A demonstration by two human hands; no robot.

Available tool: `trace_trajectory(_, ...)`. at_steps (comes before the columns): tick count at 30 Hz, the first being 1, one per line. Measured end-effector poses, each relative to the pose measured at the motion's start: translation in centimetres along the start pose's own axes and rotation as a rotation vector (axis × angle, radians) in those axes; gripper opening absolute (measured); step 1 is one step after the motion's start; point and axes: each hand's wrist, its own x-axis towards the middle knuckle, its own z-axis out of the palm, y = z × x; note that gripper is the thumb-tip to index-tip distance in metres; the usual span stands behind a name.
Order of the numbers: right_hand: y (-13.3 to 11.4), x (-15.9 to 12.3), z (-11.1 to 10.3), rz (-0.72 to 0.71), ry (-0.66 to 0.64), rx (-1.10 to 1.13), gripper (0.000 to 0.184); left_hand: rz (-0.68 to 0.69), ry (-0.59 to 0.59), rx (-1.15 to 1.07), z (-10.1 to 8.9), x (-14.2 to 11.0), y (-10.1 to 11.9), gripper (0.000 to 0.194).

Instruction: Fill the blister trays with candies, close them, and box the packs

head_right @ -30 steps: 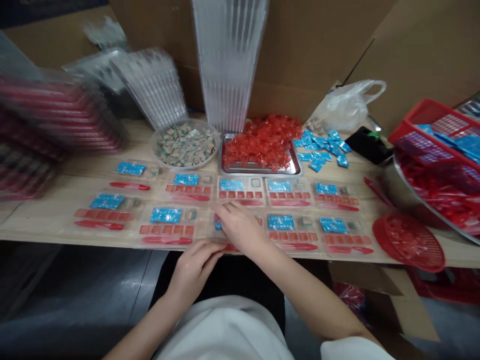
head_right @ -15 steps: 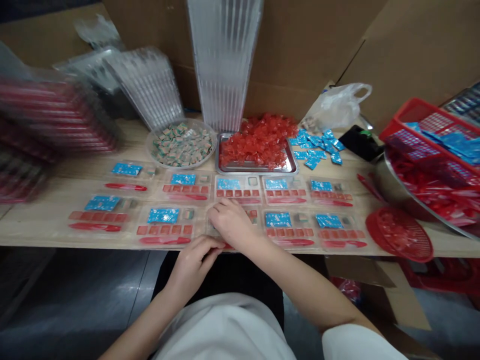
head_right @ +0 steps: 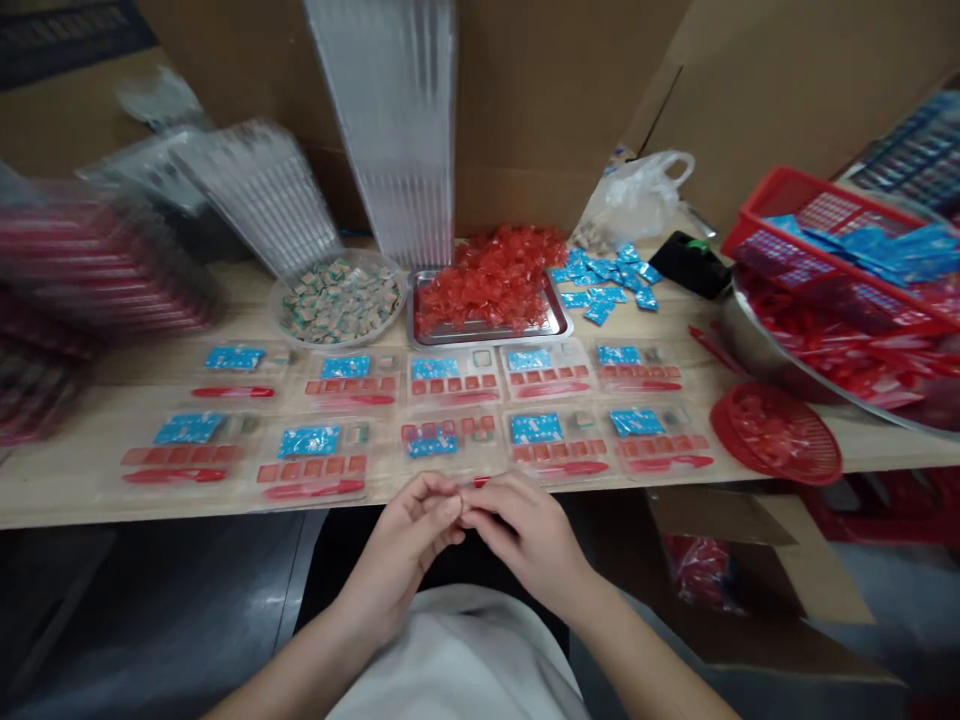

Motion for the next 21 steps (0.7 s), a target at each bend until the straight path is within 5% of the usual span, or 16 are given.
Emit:
trace_trajectory(3, 0.6, -1.8, -1.4, 0.09, 0.053, -0.005, 0.018, 0.027, -0.094, 0.177, 0.6, -0.2, -0.5, 0.022)
trace_trajectory(6, 1.7, -3.3, -4.7, 0.208, 0.149, -0.15, 0.009, 0.204, -0.068, 0.495, -1.0, -0.3, 0.0, 0.017)
trace_trajectory(9, 4.6, -4.6, -10.8, 0.357, 0.449, -0.501, 0.01, 0.533, 0.048, 1.015, -4.0, 0.3, 1.8, 0.017)
trace_trajectory(12, 9.1, -5.9, -18.2, 0.472, 0.733, -0.848, 0.017, 0.807, 0.003, 1.57, -6.8, 1.2, 3.9, 0.027)
trace_trajectory(16, 14.6, -7.6, -24.6, 0.367, 0.614, -0.982, 0.02, 0.952, -0.168, 1.946, -8.9, 2.2, 5.6, 0.027)
trace_trajectory(21, 15.6, -8.4, -25.2, 0.604, 0.611, -1.064, 0.032, 0.989, -0.241, 2.022, -8.8, 2.6, 5.8, 0.024)
